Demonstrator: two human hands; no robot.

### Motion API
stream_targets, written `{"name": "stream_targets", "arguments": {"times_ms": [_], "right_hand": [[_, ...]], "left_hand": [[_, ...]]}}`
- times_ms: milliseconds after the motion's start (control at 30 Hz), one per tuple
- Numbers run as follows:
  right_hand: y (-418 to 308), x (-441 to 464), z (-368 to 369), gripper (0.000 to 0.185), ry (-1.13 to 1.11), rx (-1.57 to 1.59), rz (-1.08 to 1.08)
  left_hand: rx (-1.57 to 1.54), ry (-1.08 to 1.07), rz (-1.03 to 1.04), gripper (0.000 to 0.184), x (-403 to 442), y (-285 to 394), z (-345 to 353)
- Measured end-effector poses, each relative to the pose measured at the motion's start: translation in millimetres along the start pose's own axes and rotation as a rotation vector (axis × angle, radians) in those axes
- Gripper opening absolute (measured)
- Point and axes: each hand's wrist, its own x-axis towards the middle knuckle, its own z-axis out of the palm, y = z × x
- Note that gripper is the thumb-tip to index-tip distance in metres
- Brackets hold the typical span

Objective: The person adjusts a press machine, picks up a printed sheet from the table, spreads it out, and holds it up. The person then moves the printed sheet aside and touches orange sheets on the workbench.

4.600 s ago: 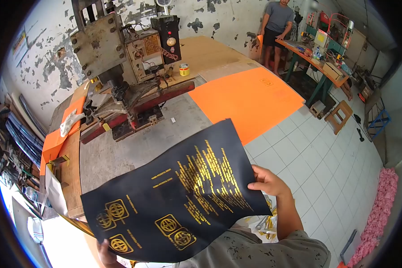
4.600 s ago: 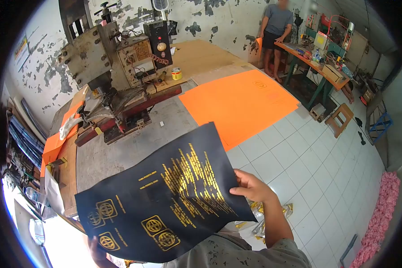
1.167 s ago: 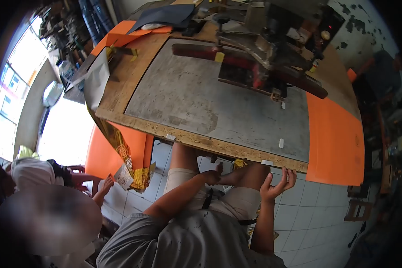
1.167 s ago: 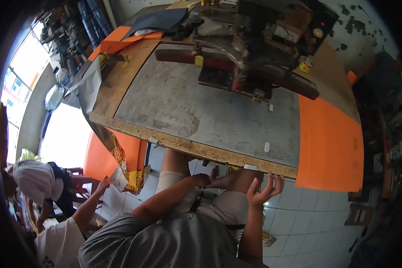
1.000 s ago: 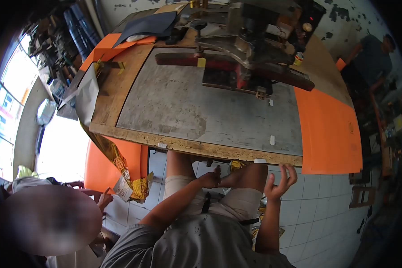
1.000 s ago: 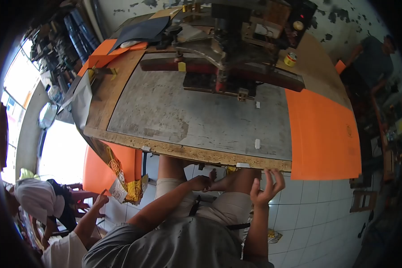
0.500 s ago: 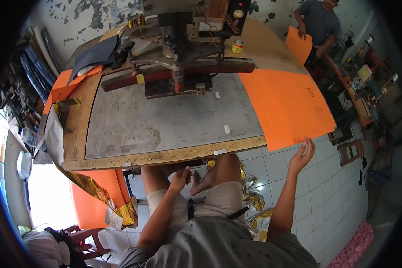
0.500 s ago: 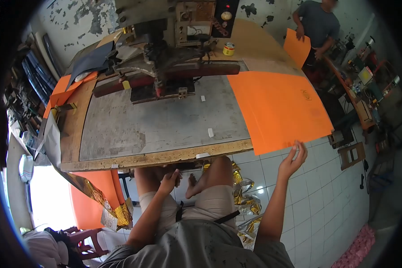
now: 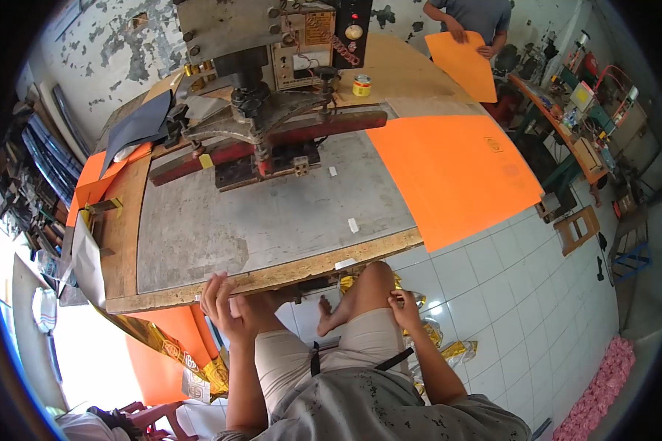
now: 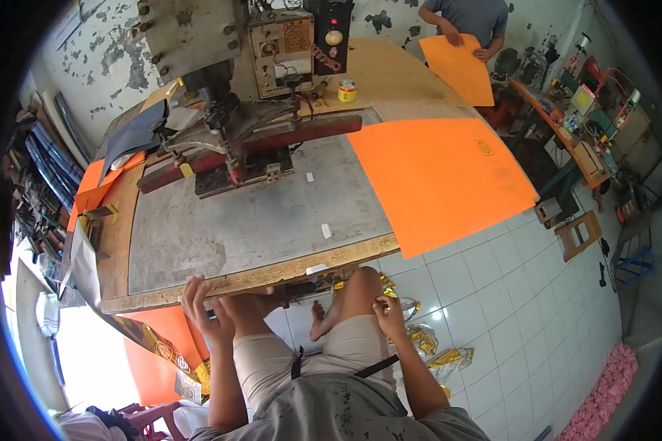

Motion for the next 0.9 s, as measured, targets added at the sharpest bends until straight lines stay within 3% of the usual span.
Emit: {"name": "stream_targets", "arguments": {"times_ms": [100,167,200,233,367,433,500,600,900], "right_hand": [[16.3,26.9,-7.3,0.017,0.099,-0.066,-0.045],[25.2,48.9,-18.4,0.014,0.418,0.249,-0.109],[17.4,60.1,-36.7,0.013,0.556,0.303,-0.044],[-7.8,69.3,-59.8,0.014,0.696,0.356,0.021],[-115.5,106.3,-141.3,0.017,0.992,0.098,-0.305],[-167.8,126.1,-177.5,0.018,0.946,-0.218,-0.465],[-185.2,155.4,-200.2,0.017,0.770,-0.234,-0.445],[-201.6,189.3,-219.0,0.017,0.481,-0.329,-0.196],[-177.7,209.9,-206.7,0.020,0.539,-0.525,-0.245]], "left_hand": [[0.332,-0.131,0.155,0.038,-15.3,-25.4,11.7],[0.332,-0.100,0.148,0.044,-24.6,-34.1,18.6],[0.331,-0.084,0.143,0.047,-29.0,-35.7,22.0],[0.329,-0.065,0.138,0.050,-31.6,-36.7,23.9],[0.334,-0.043,0.145,0.050,-35.7,-42.3,29.6],[0.325,-0.018,0.165,0.051,-37.4,-46.4,32.8],[0.322,0.000,0.177,0.051,-40.0,-49.3,34.6],[0.321,0.022,0.185,0.050,-41.0,-53.4,38.4],[0.311,0.049,0.186,0.049,-43.1,-54.6,42.4]]}}
